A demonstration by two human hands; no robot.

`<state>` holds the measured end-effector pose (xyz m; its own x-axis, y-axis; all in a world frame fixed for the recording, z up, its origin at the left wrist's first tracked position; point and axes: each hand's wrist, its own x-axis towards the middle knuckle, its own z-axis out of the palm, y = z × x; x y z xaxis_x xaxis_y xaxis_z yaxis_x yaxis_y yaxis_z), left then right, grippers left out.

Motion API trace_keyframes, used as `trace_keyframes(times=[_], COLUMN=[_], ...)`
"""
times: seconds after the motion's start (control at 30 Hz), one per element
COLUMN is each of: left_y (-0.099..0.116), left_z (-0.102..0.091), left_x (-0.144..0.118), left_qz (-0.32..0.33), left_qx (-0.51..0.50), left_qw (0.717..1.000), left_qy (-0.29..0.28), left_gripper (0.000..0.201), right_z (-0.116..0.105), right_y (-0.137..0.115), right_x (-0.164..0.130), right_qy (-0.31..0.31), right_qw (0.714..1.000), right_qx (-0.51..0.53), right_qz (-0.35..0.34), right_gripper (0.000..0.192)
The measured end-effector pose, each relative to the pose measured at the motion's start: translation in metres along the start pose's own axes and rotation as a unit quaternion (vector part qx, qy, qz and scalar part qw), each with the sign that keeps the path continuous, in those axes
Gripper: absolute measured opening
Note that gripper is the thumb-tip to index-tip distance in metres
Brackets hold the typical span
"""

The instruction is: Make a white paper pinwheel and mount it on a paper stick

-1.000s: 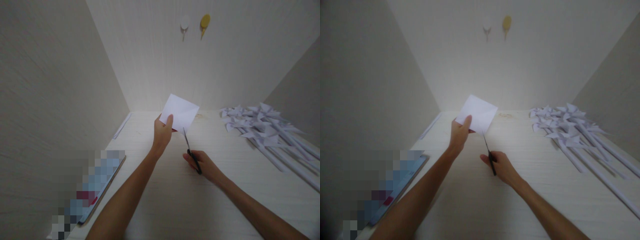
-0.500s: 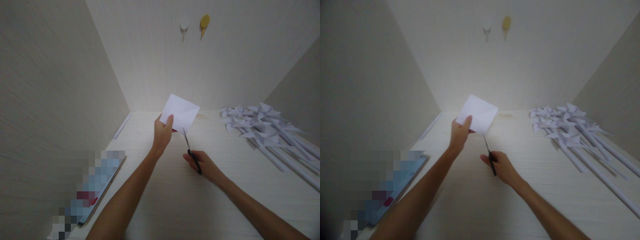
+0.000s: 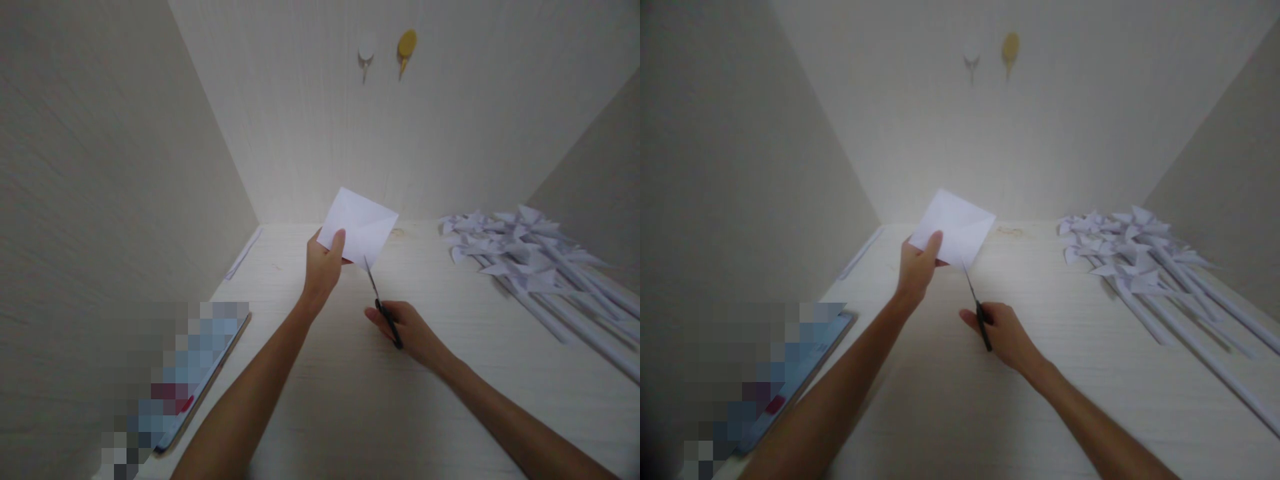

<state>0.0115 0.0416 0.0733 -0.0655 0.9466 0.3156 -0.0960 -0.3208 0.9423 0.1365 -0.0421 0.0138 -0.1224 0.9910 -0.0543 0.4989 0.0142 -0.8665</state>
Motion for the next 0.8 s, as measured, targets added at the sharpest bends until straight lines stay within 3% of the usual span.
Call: trace_keyframes(times=[0.8], left_y=[0.0014], left_z=[-0.0003], left_x=[0.0], left_qz=[0.0], left_qx=[0.005], left_qw=[1.0], left_qy=[0.001], left_gripper=[0.024], right_z=[-0.0011], right_y=[0.0011], right_x=[0.0012], right_qy=[0.021], right_qw=[0.999], right_qx=[-0.049], right_qz=[-0.008], right_gripper=[0.048])
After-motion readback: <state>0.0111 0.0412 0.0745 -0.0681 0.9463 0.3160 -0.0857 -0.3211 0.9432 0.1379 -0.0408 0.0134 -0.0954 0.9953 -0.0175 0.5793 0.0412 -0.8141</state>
